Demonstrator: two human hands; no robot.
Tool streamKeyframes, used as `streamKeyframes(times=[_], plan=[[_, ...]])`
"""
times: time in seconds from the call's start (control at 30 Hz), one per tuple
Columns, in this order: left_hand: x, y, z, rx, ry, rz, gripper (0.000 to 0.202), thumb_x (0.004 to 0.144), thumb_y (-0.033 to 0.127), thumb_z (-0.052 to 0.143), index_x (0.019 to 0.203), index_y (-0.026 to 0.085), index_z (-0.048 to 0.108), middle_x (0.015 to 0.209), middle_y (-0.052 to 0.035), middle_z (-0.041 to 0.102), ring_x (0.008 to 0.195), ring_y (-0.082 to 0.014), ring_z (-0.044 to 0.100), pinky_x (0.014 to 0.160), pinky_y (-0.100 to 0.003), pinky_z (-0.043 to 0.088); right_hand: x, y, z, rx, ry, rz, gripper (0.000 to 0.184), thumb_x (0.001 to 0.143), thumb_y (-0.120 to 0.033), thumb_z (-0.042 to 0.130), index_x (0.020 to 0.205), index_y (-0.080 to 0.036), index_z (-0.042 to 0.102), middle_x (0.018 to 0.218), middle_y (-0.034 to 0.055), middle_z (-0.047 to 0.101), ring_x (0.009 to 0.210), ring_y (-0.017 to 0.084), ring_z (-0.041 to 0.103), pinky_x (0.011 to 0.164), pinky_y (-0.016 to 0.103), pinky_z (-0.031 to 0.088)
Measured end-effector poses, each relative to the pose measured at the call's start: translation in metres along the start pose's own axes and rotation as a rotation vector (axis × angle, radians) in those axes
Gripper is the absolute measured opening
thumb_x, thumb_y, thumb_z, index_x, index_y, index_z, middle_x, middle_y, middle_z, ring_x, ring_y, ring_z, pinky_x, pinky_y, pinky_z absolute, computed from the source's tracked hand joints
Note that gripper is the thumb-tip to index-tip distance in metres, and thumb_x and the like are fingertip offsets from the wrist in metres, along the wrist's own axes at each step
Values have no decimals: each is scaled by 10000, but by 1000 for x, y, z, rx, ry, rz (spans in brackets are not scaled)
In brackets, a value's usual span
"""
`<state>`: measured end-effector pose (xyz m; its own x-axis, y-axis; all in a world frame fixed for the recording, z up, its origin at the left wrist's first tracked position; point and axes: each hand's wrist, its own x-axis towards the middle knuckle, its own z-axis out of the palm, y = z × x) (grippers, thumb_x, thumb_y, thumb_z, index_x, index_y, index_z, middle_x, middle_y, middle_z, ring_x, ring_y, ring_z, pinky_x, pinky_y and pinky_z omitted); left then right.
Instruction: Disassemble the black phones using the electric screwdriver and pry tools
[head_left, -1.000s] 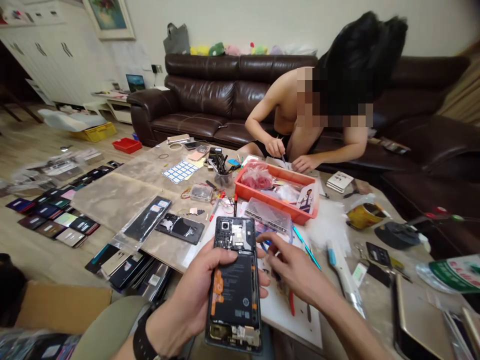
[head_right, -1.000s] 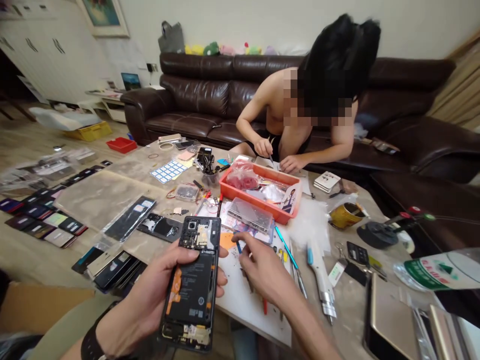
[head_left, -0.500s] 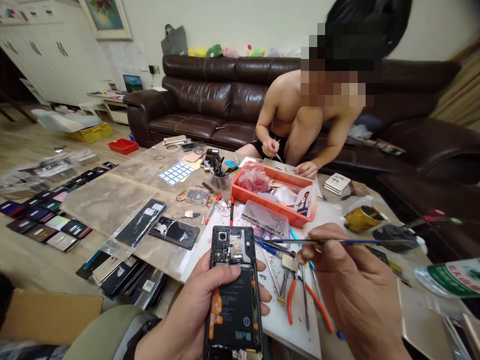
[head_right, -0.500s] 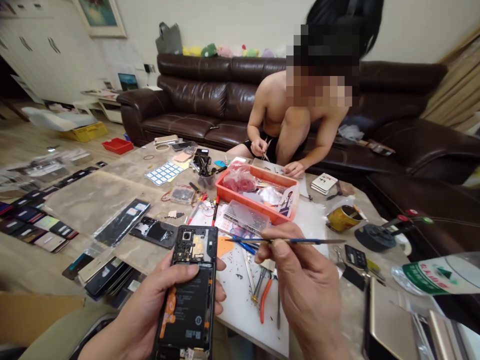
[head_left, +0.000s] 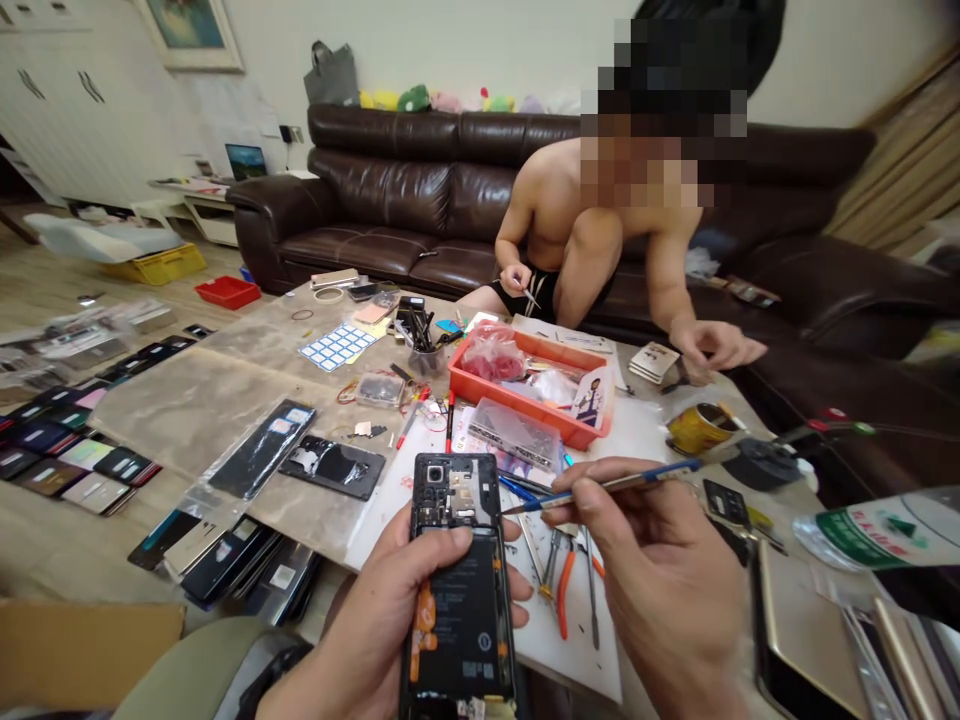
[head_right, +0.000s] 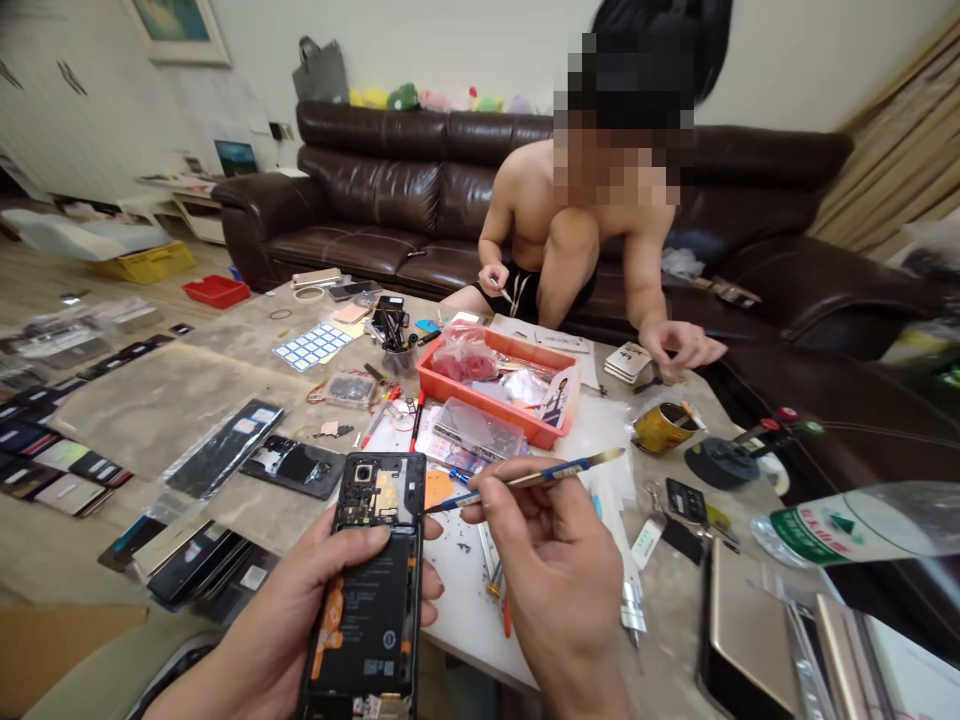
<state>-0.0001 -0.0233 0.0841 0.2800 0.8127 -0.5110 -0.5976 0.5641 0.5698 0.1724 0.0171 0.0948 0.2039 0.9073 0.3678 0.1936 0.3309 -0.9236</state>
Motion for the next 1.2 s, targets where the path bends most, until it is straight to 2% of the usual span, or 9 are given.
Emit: streamKeyframes(times=[0.13, 0.2, 0.3, 0.37, 0.47, 0.6, 0.73, 0.97, 1.2], plan=[[1, -2, 1, -3, 11, -16, 405, 876, 303, 640, 1229, 128, 547, 844, -197, 769, 698, -249, 737, 635, -333, 572, -2, -2, 1, -65, -28, -59, 69, 856, -275, 728, 882, -233, 679, 794, -23, 695, 638, 112, 696, 598, 174, 575], [1, -2, 1, -8, 10, -19, 444, 874, 301, 645, 1267, 127, 532, 854, -197, 769, 709, -256, 739, 641, -341, 575, -3, 0, 0, -116, -131, -44, 68, 873, -292, 701, 859, -226, 692, 790, -13, 708, 677, 123, 700, 614, 180, 566], [1, -2, 1, -6, 17, -4, 513, 859, 295, 662, 1315, 126, 498, 868, -197, 770, 719, -268, 743, 638, -344, 576, -6, 3, 0, -137, -266, 54, 148, 916, -347, 648, 891, -215, 711, 762, 6, 748, 690, 154, 726, 638, 218, 573], [0, -2, 2, -1, 19, -7, 519, 859, 302, 664, 1316, 125, 492, 856, -194, 771, 713, -270, 745, 639, -346, 579, -8, 3, 1, -145, -237, 75, 175, 924, -366, 638, 903, -210, 714, 749, 11, 762, 681, 169, 742, 649, 235, 581], [-2, -2, 4, 15, 23, -8, 469, 872, 309, 653, 1283, 127, 517, 845, -192, 773, 701, -255, 745, 644, -336, 583, -10, 0, 4, -191, -151, -5, 170, 918, -353, 639, 870, -212, 719, 758, 9, 768, 677, 170, 755, 608, 218, 577], [-3, -4, 6, 23, 20, -3, 417, 879, 301, 651, 1248, 137, 545, 844, -185, 776, 686, -234, 740, 620, -304, 580, -11, -6, 8, -262, -131, -104, 152, 916, -303, 625, 839, -217, 724, 734, 0, 772, 648, 161, 758, 510, 184, 551], [-2, -6, 8, 26, 33, 16, 396, 868, 302, 666, 1212, 144, 554, 834, -183, 775, 687, -236, 739, 606, -295, 580, -11, -6, 10, -286, -119, -89, 155, 920, -308, 618, 850, -224, 728, 732, -5, 779, 637, 153, 757, 409, 162, 491], [-3, -12, 14, 40, 125, 75, 430, 816, 328, 734, 1187, 168, 590, 833, -115, 769, 728, -263, 746, 611, -323, 589, -12, -6, 10, -342, -84, -133, 164, 917, -303, 634, 814, -226, 735, 696, -29, 780, 614, 140, 748, 560, 181, 555], [1, -18, 20, 62, 214, 183, 510, 736, 328, 812, 1180, 176, 611, 973, -95, 773, 824, -257, 745, 707, -317, 592, -15, -7, 13, -385, -37, -206, 162, 916, -279, 636, 820, -215, 750, 691, -3, 767, 573, 148, 717, 476, 197, 518]])
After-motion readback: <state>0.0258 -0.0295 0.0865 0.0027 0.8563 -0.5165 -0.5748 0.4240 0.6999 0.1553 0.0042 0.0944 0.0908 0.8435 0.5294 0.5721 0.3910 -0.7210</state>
